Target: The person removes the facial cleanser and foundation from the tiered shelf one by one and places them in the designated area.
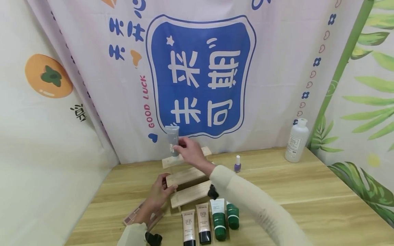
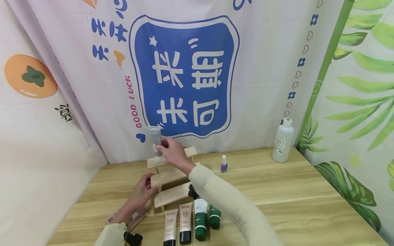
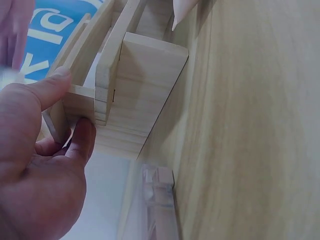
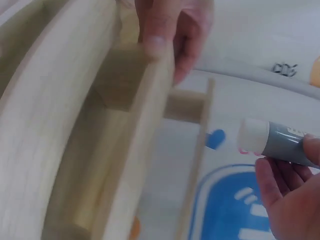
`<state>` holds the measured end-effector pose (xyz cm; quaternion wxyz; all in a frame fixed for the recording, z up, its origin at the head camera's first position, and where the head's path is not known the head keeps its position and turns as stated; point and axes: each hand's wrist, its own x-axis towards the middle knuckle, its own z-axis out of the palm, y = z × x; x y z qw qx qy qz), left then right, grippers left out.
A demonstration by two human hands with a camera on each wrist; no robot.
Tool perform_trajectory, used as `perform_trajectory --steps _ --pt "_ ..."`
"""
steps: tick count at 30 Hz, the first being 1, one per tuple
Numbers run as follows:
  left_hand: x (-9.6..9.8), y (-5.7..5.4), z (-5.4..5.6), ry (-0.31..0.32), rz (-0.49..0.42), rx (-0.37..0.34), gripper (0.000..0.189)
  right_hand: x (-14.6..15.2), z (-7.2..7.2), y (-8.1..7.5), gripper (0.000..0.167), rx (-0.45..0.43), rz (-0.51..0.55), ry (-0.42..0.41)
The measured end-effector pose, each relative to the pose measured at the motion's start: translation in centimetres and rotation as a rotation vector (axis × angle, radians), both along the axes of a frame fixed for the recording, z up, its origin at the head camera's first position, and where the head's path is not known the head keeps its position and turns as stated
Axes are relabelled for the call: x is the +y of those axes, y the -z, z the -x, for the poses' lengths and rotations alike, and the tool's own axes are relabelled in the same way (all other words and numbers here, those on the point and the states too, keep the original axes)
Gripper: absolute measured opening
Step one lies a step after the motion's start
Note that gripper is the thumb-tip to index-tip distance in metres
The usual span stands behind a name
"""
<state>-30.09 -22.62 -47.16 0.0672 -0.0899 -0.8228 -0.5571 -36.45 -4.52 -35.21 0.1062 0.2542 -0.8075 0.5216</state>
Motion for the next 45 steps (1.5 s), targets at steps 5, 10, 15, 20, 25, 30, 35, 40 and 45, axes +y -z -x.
perform_trajectory --steps 5,10,15,20,25,30,35,40,45 --pt "0.2 -0.1 -0.1 0.002 -0.013 -0.009 0.056 5.8 -1.4 0.0 0.024 0.085 0.020 -0.042" --pt "0.2 -0.5 -0.4 -0.012 -0.022 -0.020 0.057 11.3 -3.3 2.2 0.021 0.041 -0.014 -0.023" --pt "0.2 -0.3 -0.2 -0.021 0.002 -0.032 0.054 16.3 -5.2 5.1 0.020 -0.022 -0.054 0.005" --pt "0.3 -0.1 0.0 -0.022 0.022 -0.027 0.055 20.4 -6.3 6.9 0.022 -0.163 -0.065 0.031" --pt "0.3 -0.4 -0.4 -0.022 0.017 -0.001 0.054 22.6 -6.8 7.6 0.025 -0.351 -0.073 0.043" --pt "0.2 -0.4 -0.5 -0.025 0.020 0.014 0.052 23.2 -7.1 8.7 0.022 -0.449 -0.146 0.068" --pt "0.1 -0.3 -0.6 -0.024 0.023 0.008 0.053 23.1 -7.4 9.9 0.017 -0.483 -0.230 0.085" --pt "0.1 -0.3 -0.5 -0.022 0.023 0.002 0.054 22.7 -7.5 10.6 0.013 -0.564 -0.249 0.131" --pt "0.0 -0.1 -0.2 -0.027 0.030 0.005 0.054 22.2 -7.6 11.0 0.013 -0.575 -0.229 0.123"
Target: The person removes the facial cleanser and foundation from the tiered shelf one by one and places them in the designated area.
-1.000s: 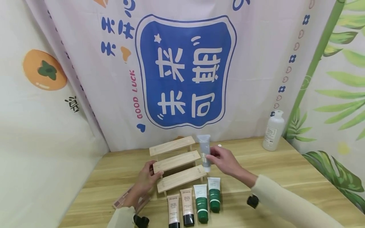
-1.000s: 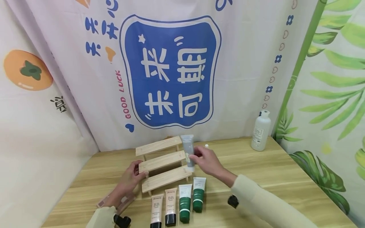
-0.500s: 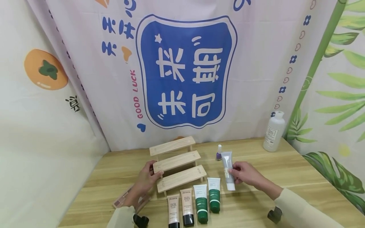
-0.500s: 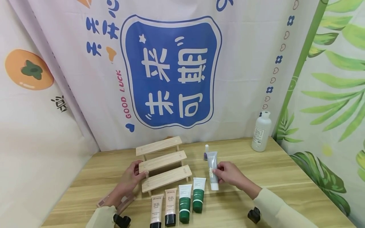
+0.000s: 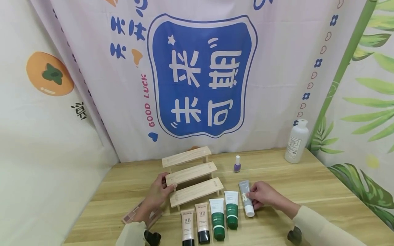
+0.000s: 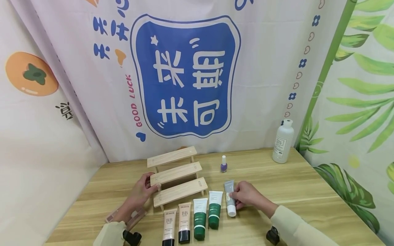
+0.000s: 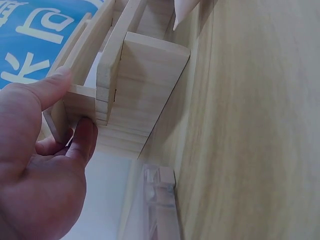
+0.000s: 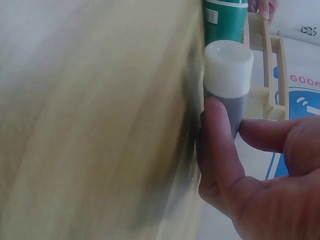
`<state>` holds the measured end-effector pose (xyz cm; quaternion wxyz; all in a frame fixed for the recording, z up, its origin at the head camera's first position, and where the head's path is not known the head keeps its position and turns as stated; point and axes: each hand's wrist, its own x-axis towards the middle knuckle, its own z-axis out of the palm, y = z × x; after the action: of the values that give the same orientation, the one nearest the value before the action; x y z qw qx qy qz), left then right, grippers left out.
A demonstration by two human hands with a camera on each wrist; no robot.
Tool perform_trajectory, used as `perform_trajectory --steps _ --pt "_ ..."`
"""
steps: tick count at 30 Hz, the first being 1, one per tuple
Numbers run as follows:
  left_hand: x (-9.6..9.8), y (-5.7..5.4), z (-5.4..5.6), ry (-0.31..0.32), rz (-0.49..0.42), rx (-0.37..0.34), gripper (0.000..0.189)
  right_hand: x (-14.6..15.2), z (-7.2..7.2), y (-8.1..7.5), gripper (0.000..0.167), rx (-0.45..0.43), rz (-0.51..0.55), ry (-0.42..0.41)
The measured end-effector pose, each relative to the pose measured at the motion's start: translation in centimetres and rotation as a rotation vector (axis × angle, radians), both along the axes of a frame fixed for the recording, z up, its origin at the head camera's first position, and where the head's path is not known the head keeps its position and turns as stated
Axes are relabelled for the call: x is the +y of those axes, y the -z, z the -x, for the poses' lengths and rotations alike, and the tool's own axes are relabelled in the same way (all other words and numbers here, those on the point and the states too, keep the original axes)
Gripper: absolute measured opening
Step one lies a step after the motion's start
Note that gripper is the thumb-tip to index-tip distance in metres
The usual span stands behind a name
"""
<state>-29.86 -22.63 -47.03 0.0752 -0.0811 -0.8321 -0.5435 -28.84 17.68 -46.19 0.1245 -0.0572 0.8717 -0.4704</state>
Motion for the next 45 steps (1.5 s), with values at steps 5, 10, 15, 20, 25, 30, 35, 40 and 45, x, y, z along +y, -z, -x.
perform_trajectory --steps 5,10,15,20,25,30,35,40,45 --pt "-0.1 0.2 0.2 -0.001 0.012 0.013 0.054 -0.4 -0.1 0.3 0.013 -0.019 0.048 0.001" --pt "0.0 0.0 0.2 0.005 0.001 0.012 0.053 -0.8 -0.2 0.4 0.012 -0.043 0.065 0.049" --pt "0.1 0.0 0.2 0.005 -0.006 0.012 0.052 -0.8 -0.4 0.4 0.018 -0.054 0.089 0.059" --pt "0.1 -0.2 -0.2 0.007 0.004 0.005 0.052 -0.7 -0.5 0.6 0.025 -0.065 0.111 0.048" --pt "0.1 -0.2 -0.1 0.004 0.009 0.005 0.050 -0.6 -0.4 0.8 0.033 -0.072 0.119 0.054" --pt "0.2 0.0 0.1 0.013 -0.001 0.001 0.052 -0.5 -0.5 0.7 0.036 -0.056 0.067 0.085" --pt "0.2 0.4 0.1 0.008 -0.004 -0.010 0.052 -0.1 -0.9 0.5 0.039 -0.065 0.032 0.079" --pt "0.2 0.6 0.2 -0.003 -0.010 0.008 0.050 0.9 -1.1 -0.1 0.054 -0.077 0.037 0.056" --pt "0.1 0.6 0.2 -0.008 0.011 0.012 0.056 1.7 -0.8 -0.7 0.062 -0.069 0.021 0.036"
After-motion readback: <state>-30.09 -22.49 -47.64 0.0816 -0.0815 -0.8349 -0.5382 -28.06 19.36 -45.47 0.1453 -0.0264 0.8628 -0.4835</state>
